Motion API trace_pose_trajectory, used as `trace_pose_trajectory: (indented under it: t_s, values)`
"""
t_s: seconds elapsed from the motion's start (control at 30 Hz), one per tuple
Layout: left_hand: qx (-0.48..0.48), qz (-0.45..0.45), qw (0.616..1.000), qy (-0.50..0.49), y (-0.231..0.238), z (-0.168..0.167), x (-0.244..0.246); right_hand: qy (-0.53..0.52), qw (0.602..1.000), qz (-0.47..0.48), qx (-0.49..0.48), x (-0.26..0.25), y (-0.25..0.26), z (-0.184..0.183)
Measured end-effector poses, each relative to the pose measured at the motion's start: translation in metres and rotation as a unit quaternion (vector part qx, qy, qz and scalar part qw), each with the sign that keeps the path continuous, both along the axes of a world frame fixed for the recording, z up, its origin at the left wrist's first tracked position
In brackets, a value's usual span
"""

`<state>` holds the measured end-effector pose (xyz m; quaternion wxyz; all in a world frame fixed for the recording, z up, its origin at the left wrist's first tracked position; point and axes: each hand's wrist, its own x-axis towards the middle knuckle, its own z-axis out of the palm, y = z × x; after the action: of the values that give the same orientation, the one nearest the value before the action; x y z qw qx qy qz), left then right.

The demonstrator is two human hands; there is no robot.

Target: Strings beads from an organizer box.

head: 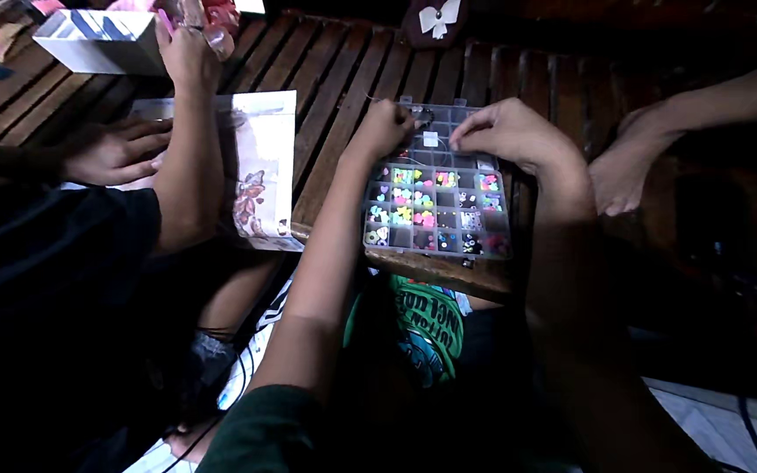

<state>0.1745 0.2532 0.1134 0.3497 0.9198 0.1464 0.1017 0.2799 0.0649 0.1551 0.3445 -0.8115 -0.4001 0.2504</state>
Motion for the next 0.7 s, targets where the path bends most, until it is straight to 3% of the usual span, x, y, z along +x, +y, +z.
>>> trace_pose_trajectory:
  t_s: [0.13, 0.3, 0.4, 0.53, 0.7]
  values:
    - [-0.006, 0.0, 1.0, -0.004, 0.0, 0.001, -0.001, 0.043, 0.991, 0.107, -0.071, -0.007, -0.001, 0.003]
    - [-0.114, 0.016, 0.989, -0.093, -0.002, 0.003, -0.003, 0.037, 0.988, 0.118, -0.096, -0.009, -0.001, 0.006]
    - [-0.199, -0.001, 0.969, -0.145, -0.004, 0.004, -0.003, 0.027, 0.992, 0.114, -0.051, -0.008, -0.001, 0.005]
    - [-0.3, -0.039, 0.937, -0.176, -0.011, 0.01, -0.004, 0.002, 0.998, 0.031, 0.061, -0.007, 0.01, -0.005]
    - [-0.391, -0.079, 0.893, -0.21, -0.016, 0.013, -0.005, -0.023, 0.991, 0.07, 0.109, -0.012, 0.024, -0.019]
